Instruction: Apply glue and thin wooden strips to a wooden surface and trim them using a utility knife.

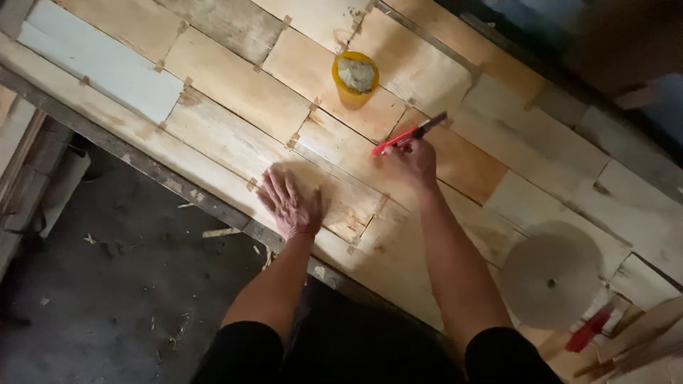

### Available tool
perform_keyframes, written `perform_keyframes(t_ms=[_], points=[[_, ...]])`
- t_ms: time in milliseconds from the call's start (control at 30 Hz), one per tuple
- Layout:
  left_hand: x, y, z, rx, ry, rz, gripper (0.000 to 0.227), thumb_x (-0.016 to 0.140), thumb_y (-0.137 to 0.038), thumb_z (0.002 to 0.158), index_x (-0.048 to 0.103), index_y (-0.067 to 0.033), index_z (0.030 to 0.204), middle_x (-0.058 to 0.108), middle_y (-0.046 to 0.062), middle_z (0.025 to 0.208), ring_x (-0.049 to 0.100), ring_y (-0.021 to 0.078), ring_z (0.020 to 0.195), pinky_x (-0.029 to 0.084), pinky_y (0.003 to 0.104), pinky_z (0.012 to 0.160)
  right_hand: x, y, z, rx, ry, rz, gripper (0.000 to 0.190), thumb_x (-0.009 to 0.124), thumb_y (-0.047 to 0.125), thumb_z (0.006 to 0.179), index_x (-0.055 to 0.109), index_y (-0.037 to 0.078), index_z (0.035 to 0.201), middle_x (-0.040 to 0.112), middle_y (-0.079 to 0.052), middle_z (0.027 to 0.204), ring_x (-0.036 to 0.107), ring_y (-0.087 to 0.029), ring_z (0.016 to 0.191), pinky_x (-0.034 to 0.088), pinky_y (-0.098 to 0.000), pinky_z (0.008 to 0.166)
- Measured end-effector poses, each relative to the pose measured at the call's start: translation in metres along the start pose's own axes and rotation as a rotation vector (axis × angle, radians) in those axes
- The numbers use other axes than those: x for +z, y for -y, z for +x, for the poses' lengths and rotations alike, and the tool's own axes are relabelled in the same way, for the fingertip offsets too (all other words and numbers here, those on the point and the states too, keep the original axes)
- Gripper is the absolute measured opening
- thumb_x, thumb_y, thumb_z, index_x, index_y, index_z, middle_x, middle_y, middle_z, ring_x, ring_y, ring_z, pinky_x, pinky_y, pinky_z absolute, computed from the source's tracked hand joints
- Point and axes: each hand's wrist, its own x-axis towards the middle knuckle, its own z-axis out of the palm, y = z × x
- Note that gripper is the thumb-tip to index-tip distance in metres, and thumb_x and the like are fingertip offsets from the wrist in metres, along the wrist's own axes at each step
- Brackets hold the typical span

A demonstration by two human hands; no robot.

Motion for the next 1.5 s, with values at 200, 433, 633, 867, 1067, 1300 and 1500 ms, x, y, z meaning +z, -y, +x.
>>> perform_keyframes(t_ms=[200,433,633,867,1067,1300,1500], points=[[-0.004,0.000,-0.001,-0.009,-0.011,-0.022,0.094,0.040,-0.072,0.094,0.027,-0.0060,0.160,0.010,0.023,0.170,0.001,0.0369,0.158,-0.004,0.057,0.124,0.006,0.001,0.000,-0.028,0.010,-0.006,0.035,0.082,0.041,0.080,0.073,0.009,0.088,0.073,-0.008,0.078,0.071,-0.022,0.071,0.056,-0.0375,0.067],[-0.001,-0.003,0.003,0.014,-0.081,-0.062,0.093,0.048,-0.068,0.094,0.030,-0.0043,0.160,0.013,0.023,0.169,0.002,0.0377,0.158,-0.004,0.058,0.125,-0.003,0.004,-0.003,-0.059,0.029,-0.010,0.039,0.081,0.045,0.079,0.071,0.008,0.087,0.072,-0.009,0.079,0.071,-0.025,0.072,0.056,-0.0393,0.068],[-0.010,-0.004,0.001,-0.004,-0.039,-0.047,0.094,0.051,-0.067,0.092,0.030,-0.0051,0.159,0.012,0.022,0.170,0.002,0.0375,0.159,-0.004,0.058,0.125,-0.026,0.023,-0.023,-0.055,0.078,0.038,0.034,0.080,0.039,0.082,0.071,0.007,0.089,0.073,-0.009,0.079,0.070,-0.022,0.072,0.056,-0.0373,0.067],[-0.001,0.001,0.000,0.024,-0.053,-0.055,0.097,0.043,-0.072,0.095,0.025,-0.0040,0.162,0.010,0.023,0.170,0.001,0.0374,0.157,-0.004,0.057,0.124,-0.041,0.024,-0.056,-0.040,0.135,0.093,0.028,0.079,0.031,0.085,0.072,0.006,0.092,0.074,-0.008,0.080,0.070,-0.019,0.072,0.056,-0.0350,0.067],[-0.004,-0.002,0.000,-0.004,-0.030,-0.029,0.096,0.042,-0.071,0.095,0.026,-0.0040,0.162,0.011,0.023,0.171,0.001,0.0376,0.159,-0.004,0.057,0.125,-0.038,0.008,-0.083,-0.034,0.172,0.143,0.023,0.078,0.025,0.088,0.072,0.004,0.094,0.075,-0.007,0.081,0.070,-0.016,0.072,0.056,-0.0331,0.066],[0.005,0.003,-0.001,0.043,-0.112,-0.047,0.094,0.045,-0.069,0.096,0.029,-0.0023,0.161,0.014,0.025,0.170,0.004,0.0393,0.158,-0.002,0.059,0.125,-0.030,0.006,-0.091,0.006,0.011,0.038,0.029,0.079,0.032,0.091,0.071,0.004,0.095,0.071,-0.008,0.076,0.067,-0.019,0.065,0.053,-0.0343,0.062],[-0.001,0.001,-0.004,0.036,-0.107,-0.100,0.094,0.054,-0.067,0.093,0.033,-0.0023,0.158,0.017,0.024,0.169,0.006,0.0395,0.158,-0.001,0.060,0.126,-0.035,0.018,-0.107,-0.037,0.041,0.152,0.024,0.076,0.030,0.093,0.074,0.006,0.096,0.076,-0.009,0.083,0.073,-0.019,0.072,0.056,-0.0340,0.066]])
